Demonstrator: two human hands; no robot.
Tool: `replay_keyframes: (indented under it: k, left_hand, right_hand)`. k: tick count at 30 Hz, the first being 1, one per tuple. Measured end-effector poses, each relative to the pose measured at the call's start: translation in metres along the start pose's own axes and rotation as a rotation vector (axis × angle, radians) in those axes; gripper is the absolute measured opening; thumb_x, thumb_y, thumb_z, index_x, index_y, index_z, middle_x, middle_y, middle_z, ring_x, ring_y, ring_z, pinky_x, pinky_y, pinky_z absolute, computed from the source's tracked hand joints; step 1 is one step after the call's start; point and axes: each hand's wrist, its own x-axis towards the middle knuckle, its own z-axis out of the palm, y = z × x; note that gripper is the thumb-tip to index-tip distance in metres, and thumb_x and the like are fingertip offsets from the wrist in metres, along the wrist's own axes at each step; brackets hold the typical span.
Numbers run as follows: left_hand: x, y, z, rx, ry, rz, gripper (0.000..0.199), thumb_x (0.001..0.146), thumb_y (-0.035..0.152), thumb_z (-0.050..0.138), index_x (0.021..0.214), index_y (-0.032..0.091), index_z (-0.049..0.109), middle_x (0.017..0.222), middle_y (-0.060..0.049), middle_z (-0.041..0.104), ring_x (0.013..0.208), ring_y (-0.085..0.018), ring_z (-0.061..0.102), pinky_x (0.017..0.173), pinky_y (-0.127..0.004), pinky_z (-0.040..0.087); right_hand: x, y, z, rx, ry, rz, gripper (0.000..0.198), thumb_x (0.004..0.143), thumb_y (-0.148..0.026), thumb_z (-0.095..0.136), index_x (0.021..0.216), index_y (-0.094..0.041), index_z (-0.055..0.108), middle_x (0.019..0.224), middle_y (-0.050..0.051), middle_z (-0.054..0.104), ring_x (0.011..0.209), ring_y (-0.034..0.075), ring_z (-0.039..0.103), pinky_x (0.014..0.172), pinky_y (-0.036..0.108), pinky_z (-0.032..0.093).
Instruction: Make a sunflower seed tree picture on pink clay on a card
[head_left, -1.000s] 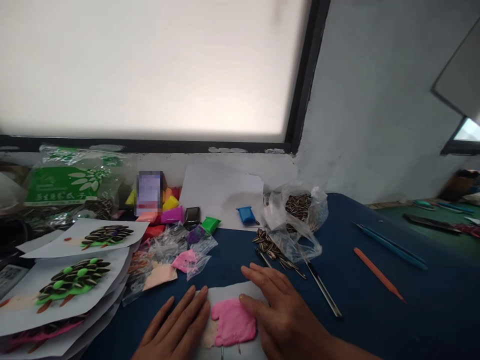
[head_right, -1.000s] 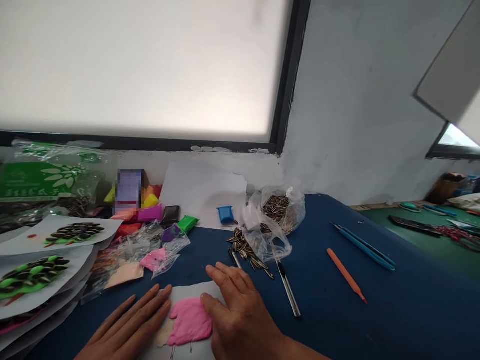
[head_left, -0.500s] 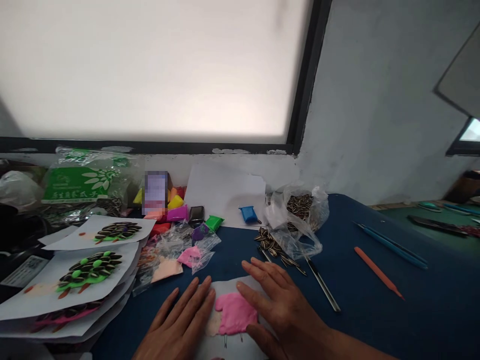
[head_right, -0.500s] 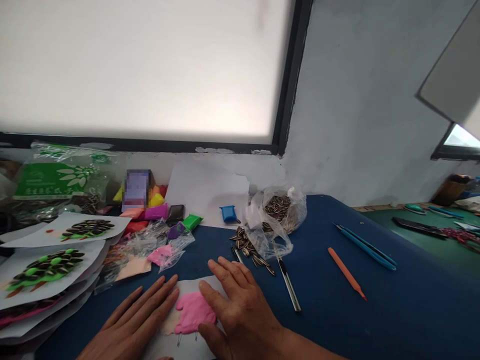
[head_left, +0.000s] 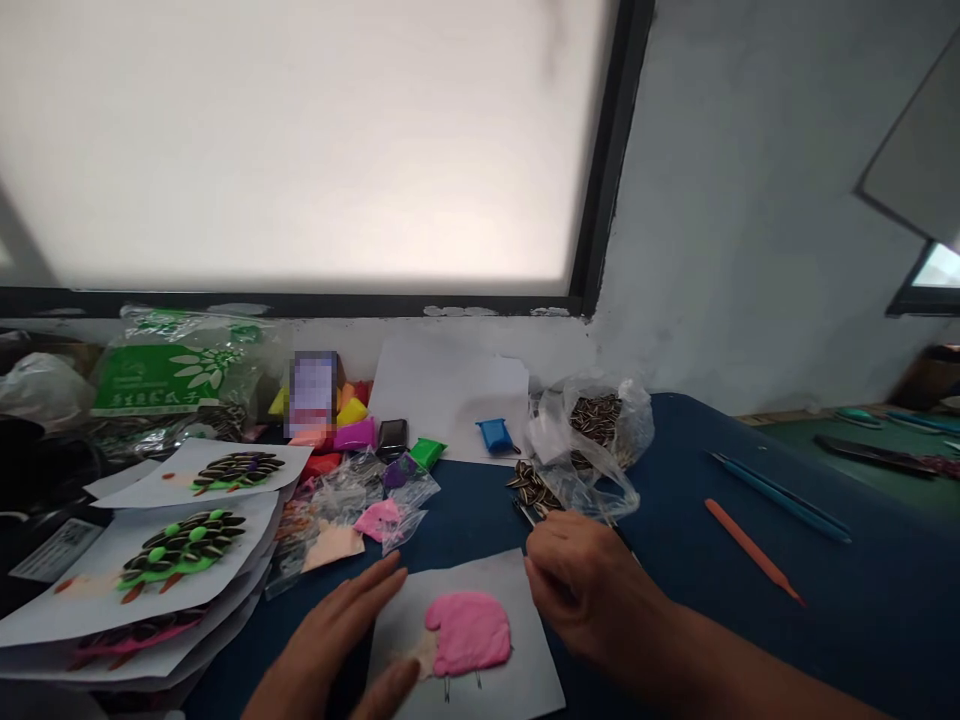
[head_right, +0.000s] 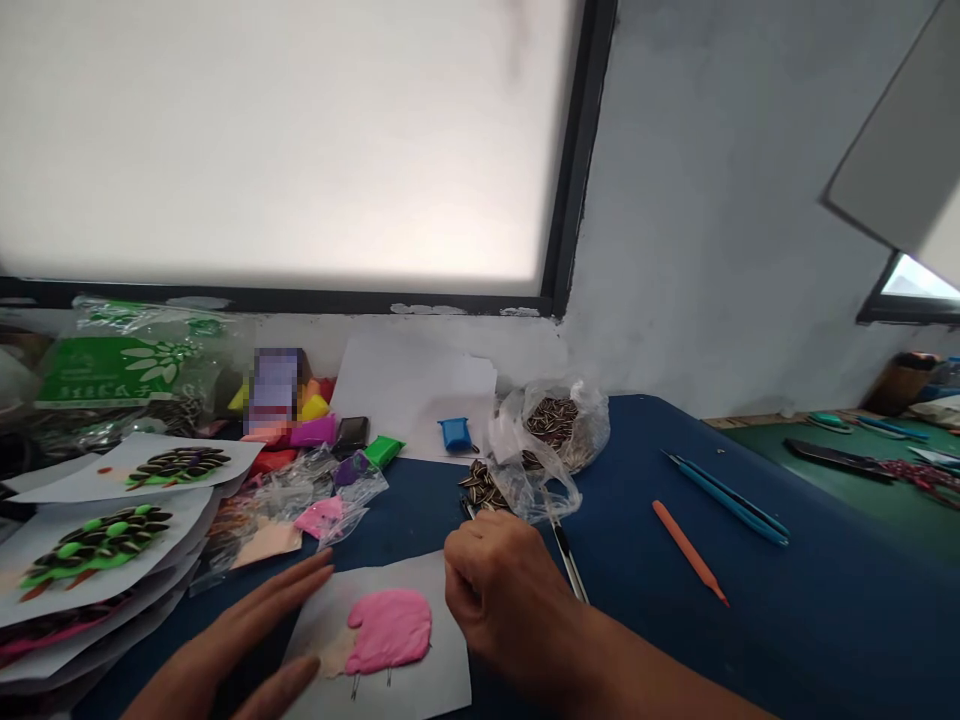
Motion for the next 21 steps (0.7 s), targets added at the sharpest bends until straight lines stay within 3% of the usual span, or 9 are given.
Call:
replay_keyframes:
  k: [2,5,9,13,17,21]
  left_hand:
    - [0.009,-0.002,-0.011,-0.044,0.049,-0.049,0.04,0.096,0.051,0.055,0.129,0.033,0.068,0.133,-0.001,0.067,0.118,-0.028,0.066,0.092,-0.035,0.058]
    - [0.023,-0.003,-0.026,-0.066,0.072,-0.147,0.039,0.091,0.057,0.053,0.113,0.034,0.077,0.118,-0.001,0.076,0.107,-0.029,0.073,0.087,-0.038,0.06]
    - [0.036,-0.002,-0.025,-0.076,-0.029,-0.22,0.038,0.087,0.055,0.053,0.105,0.032,0.078,0.113,-0.003,0.078,0.107,-0.031,0.073,0.095,-0.044,0.058]
    - [0.056,-0.004,-0.012,-0.062,-0.162,-0.205,0.04,0.086,0.04,0.048,0.109,0.022,0.075,0.116,-0.011,0.075,0.111,-0.034,0.067,0.099,-0.048,0.05]
    - [0.083,-0.003,-0.01,-0.08,-0.307,-0.207,0.031,0.081,0.032,0.051,0.096,0.022,0.076,0.089,-0.006,0.076,0.079,-0.026,0.07,0.07,-0.033,0.053]
    - [0.097,-0.005,-0.013,-0.078,-0.39,-0.222,0.022,0.07,0.026,0.062,0.087,0.022,0.075,0.084,-0.003,0.071,0.071,-0.021,0.065,0.061,-0.026,0.047]
  right_hand:
    - [0.0,-0.001,-0.006,-0.019,-0.108,0.058,0.036,0.079,0.0,0.046,0.063,-0.022,0.022,0.057,-0.004,0.041,0.052,0.01,0.038,0.052,0.025,0.024]
    - [-0.002,-0.007,-0.016,-0.097,-0.265,0.136,0.028,0.075,0.002,0.051,0.067,-0.02,0.036,0.059,-0.004,0.046,0.051,0.009,0.037,0.051,0.024,0.022]
    - [-0.001,-0.018,-0.027,-0.169,-0.494,0.166,0.014,0.08,-0.006,0.059,0.081,-0.019,0.054,0.066,-0.001,0.058,0.052,0.011,0.041,0.049,0.025,0.021]
    - [0.003,-0.024,-0.034,-0.232,-0.571,0.161,0.013,0.087,-0.011,0.061,0.076,-0.018,0.059,0.067,0.0,0.061,0.052,0.011,0.042,0.049,0.026,0.021]
    - [0.006,-0.035,-0.038,-0.339,-0.659,0.154,0.023,0.09,-0.019,0.067,0.068,-0.017,0.06,0.061,0.0,0.058,0.047,0.01,0.034,0.047,0.027,0.019]
    - [0.007,-0.043,-0.043,-0.315,-0.733,0.119,0.026,0.085,-0.01,0.068,0.061,-0.016,0.059,0.056,-0.001,0.056,0.043,0.008,0.033,0.045,0.026,0.018]
